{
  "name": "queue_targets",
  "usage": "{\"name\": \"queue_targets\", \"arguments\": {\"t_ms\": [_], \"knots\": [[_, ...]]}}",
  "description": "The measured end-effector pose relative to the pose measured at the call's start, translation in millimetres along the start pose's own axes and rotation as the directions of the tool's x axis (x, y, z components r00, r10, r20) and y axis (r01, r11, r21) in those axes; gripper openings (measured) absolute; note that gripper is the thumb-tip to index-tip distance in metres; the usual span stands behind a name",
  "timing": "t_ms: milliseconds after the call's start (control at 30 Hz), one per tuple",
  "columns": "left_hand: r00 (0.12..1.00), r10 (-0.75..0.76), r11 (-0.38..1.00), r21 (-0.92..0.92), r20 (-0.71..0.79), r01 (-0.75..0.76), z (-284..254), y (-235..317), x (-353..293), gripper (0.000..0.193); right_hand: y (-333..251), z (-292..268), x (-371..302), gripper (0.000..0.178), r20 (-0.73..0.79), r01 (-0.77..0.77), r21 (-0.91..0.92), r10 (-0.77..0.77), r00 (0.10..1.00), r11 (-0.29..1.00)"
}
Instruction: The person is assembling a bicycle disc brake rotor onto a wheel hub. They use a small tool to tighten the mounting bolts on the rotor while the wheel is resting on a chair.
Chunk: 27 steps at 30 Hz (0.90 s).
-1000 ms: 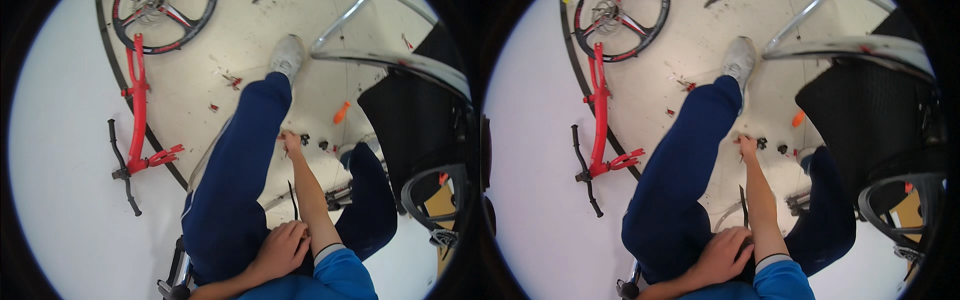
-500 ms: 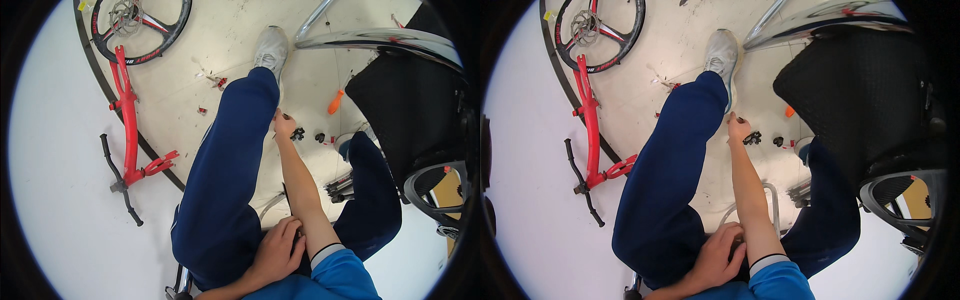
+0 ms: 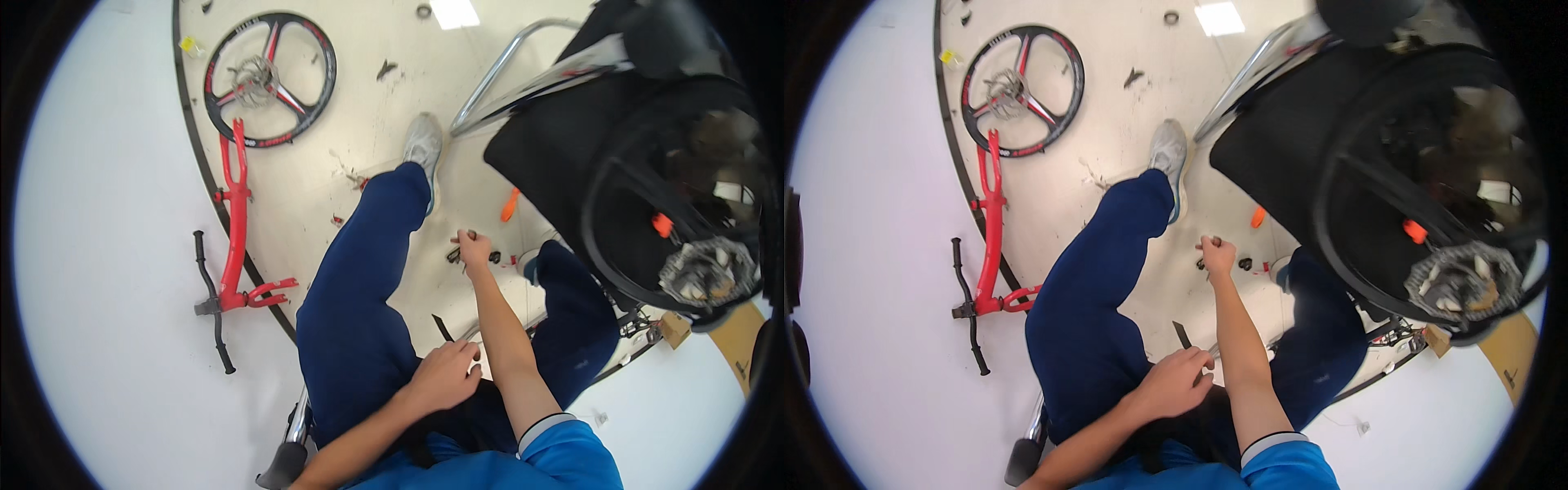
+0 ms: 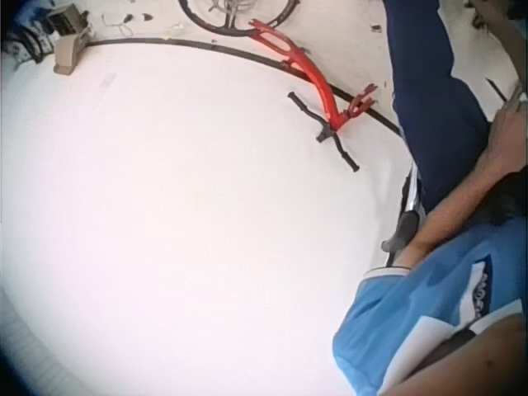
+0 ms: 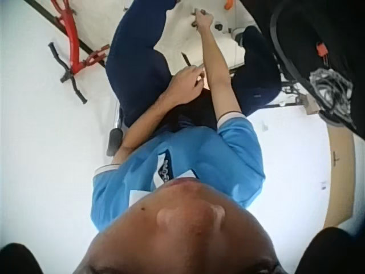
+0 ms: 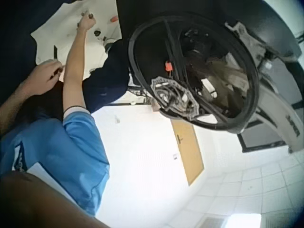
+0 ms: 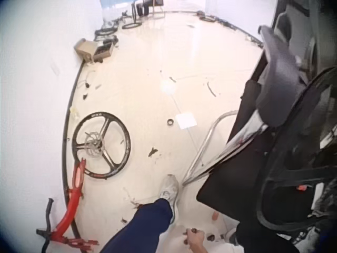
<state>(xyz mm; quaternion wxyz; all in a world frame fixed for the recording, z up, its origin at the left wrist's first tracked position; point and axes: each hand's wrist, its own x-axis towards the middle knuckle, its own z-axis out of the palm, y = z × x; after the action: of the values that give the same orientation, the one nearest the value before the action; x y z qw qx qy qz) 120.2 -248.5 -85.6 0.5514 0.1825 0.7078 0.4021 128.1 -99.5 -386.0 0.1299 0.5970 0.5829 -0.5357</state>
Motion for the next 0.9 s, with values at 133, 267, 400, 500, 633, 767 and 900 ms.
{"name": "queue_targets", "arguments": {"t_ms": [133, 267, 400, 500, 633, 767, 900], "knots": [[0.929, -0.013, 0.94, 0.32, 0.371, -0.115, 24.0, -24.3, -0.5, 0.049, -42.9, -65.6, -49.8, 0.02, 0.181, 0.15, -0.136, -0.124, 0.976, 0.979], [0.807, -0.222, 0.882, 0.466, 0.547, -0.073, 29.8, -16.9, 9.5, 0.067, -89.2, -110.6, -90.7, 0.02, 0.378, 0.434, -0.148, -0.354, 0.855, 0.889], [0.548, -0.459, 0.793, 0.601, 0.699, -0.103, 45.4, -28.2, 45.6, 0.075, -143.6, -159.2, -163.9, 0.02, 0.637, 0.735, -0.086, -0.53, 0.56, 0.673], [0.349, -0.548, 0.824, 0.562, 0.76, 0.072, 43.5, -33.7, 73.7, 0.07, -155.1, -194.0, -187.5, 0.022, 0.647, 0.765, 0.024, -0.593, 0.479, 0.644], [0.089, -0.637, 0.771, 0.631, 0.766, 0.084, 82.2, -35.4, 105.0, 0.059, -169.8, -225.3, -185.8, 0.021, 0.595, 0.789, -0.026, -0.625, 0.505, 0.614], [0.043, -0.546, 0.799, 0.535, 0.837, -0.275, 126.4, -36.4, 99.3, 0.052, -191.2, -243.4, -171.8, 0.023, 0.599, 0.778, 0.024, -0.632, 0.492, 0.628], [0.179, -0.455, 0.844, 0.486, 0.873, -0.226, 108.5, -28.4, 111.5, 0.047, -200.4, -253.6, -147.6, 0.021, 0.701, 0.679, -0.023, -0.472, 0.535, 0.734]]}}
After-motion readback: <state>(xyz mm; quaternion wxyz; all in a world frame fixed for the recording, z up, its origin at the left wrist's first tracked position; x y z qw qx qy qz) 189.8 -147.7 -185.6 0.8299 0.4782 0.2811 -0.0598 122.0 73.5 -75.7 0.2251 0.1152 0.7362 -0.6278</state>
